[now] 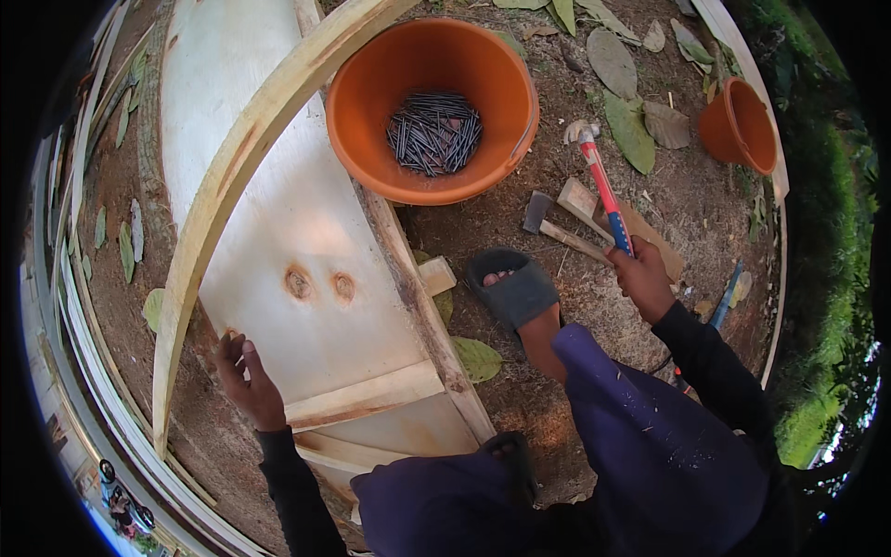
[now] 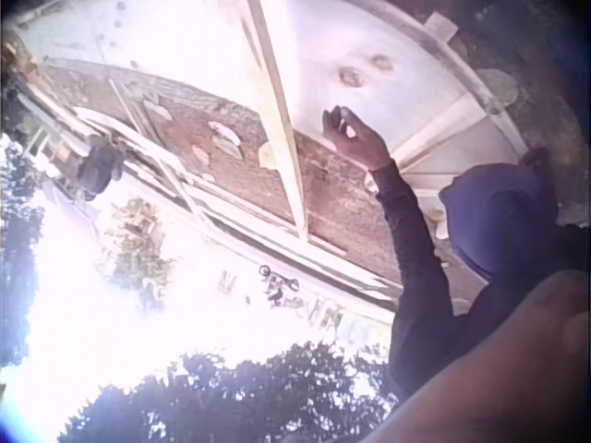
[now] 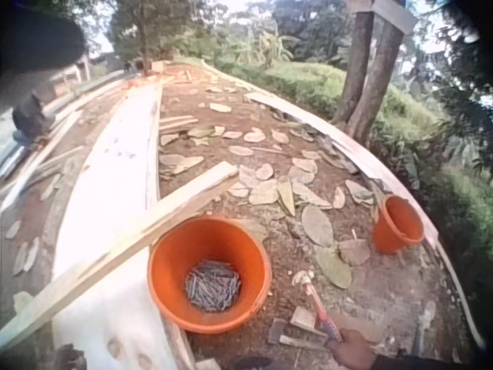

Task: The person assembles a wooden frame by positioning planks and securing them with nails. They use a hammer to drive nails into the wood and adjust the pieces to fit together.

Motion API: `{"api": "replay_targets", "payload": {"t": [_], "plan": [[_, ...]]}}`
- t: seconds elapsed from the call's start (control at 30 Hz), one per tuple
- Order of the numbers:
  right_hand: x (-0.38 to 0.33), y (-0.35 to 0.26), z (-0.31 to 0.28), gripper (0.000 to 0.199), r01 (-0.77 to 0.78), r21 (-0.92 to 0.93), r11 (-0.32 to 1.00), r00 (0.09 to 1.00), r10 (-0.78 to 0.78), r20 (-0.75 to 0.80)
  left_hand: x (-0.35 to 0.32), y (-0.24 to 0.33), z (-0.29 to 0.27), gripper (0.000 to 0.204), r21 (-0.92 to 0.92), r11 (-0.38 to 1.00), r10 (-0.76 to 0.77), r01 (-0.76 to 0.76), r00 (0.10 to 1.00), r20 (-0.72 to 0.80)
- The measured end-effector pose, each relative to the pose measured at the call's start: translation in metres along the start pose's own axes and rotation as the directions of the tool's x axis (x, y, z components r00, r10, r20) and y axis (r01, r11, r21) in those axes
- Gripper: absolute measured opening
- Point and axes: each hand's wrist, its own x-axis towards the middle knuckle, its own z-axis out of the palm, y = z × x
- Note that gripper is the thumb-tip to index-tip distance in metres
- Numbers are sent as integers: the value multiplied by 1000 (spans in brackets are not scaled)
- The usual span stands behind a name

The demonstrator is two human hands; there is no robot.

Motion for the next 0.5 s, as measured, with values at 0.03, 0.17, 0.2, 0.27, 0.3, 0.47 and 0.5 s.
{"api": "replay_targets", "payload": {"t": [0.03, 0.17, 0.2, 0.27, 0.3, 0.47, 0.5], "plan": [[12, -4, 1, 21, -75, -7, 997, 997, 75, -16, 10, 39, 30, 32, -72, 996, 63, -60, 997, 38], [48, -7, 9, 21, -131, 230, 964, 991, 134, 2, 57, 175, 133, 25, -457, 887, 211, -69, 940, 268], [52, -13, 15, 20, -146, 270, 952, 989, 147, 17, 70, 203, 152, 24, -428, 894, 295, -134, 895, 334], [52, -24, 26, 20, -179, 365, 914, 984, 175, 45, 103, 234, 199, 23, -406, 878, 434, -256, 784, 444], [51, -31, 33, 20, -195, 418, 887, 981, 181, 74, 121, 238, 222, 23, -397, 862, 488, -315, 730, 479], [53, -20, 43, 20, -198, 413, 889, 980, 168, 108, 160, 233, 299, 23, -60, 703, 481, -709, 411, 775], [51, -19, 40, 20, -187, 386, 903, 982, 160, 102, 161, 233, 307, 21, 7, 652, 435, -759, 380, 816]]}}
